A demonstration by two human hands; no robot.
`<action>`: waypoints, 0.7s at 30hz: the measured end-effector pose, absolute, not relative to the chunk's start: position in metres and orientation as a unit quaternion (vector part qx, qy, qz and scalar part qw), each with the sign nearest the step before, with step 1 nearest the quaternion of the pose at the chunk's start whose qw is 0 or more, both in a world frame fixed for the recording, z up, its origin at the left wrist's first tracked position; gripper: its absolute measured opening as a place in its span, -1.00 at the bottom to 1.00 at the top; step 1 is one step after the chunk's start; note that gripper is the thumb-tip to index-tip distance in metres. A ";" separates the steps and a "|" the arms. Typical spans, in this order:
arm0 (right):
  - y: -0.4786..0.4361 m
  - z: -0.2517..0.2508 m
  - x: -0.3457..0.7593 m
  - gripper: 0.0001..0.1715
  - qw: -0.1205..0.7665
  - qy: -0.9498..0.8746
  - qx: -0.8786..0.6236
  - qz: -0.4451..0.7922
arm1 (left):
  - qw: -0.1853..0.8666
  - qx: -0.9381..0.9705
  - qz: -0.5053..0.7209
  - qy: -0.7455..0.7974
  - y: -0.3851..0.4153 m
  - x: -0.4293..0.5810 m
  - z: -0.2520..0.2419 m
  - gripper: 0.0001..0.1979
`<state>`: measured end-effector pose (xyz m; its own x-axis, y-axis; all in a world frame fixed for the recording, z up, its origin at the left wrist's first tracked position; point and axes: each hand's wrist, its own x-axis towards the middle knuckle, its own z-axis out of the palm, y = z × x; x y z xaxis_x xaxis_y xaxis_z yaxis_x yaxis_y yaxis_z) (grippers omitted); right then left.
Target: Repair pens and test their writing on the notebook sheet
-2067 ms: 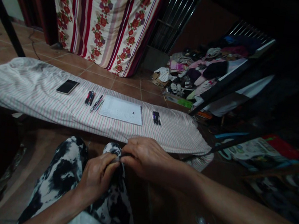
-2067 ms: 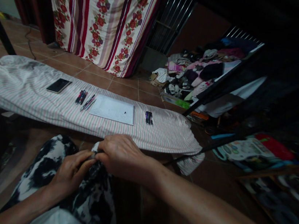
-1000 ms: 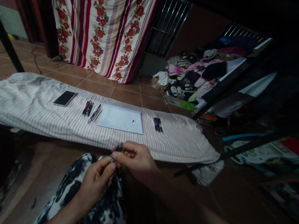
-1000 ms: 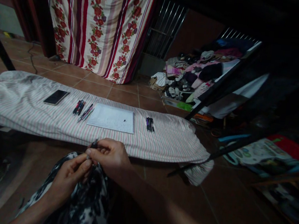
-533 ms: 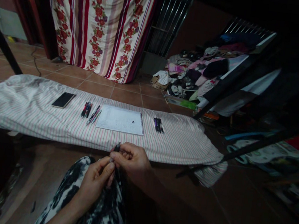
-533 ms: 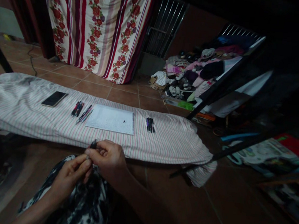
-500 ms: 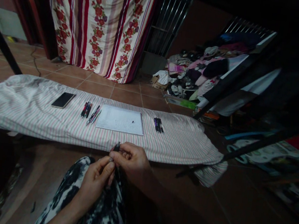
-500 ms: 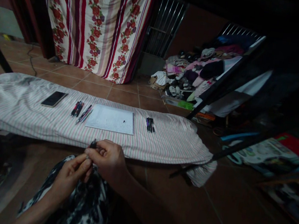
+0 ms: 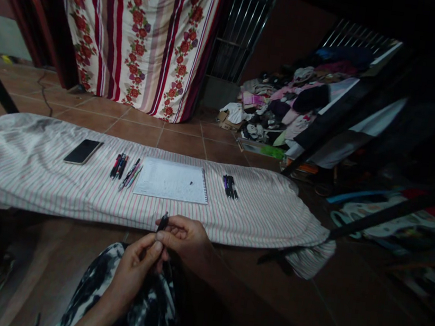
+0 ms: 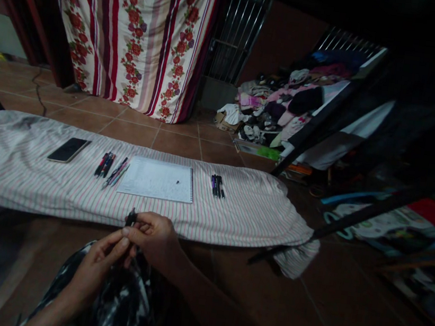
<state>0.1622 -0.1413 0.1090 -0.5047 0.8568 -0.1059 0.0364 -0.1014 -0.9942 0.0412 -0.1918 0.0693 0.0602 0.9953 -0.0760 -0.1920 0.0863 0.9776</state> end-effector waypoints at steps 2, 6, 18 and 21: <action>-0.137 0.109 0.162 -0.71 0.313 -0.585 -0.387 0.641 | 0.581 0.436 0.512 0.458 -0.188 0.041 0.068 -0.72; -0.125 0.108 0.163 -0.66 0.332 -0.569 -0.393 0.642 | 0.589 0.422 0.510 0.465 -0.179 0.038 0.070 -0.71; -0.048 0.047 0.191 -0.67 0.343 -0.645 -0.542 0.415 | 0.600 0.374 0.515 0.484 -0.159 0.035 0.057 -0.57; -0.035 0.037 0.196 -0.70 0.314 -0.688 -0.570 0.321 | 0.606 0.370 0.499 0.496 -0.154 0.037 0.052 -0.55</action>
<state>0.1964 -0.0347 0.0373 -0.1526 0.9861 0.0658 0.5830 0.1436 -0.7997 0.0372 -0.1545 0.0522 0.0094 0.9728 -0.2314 -0.2380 0.2269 0.9444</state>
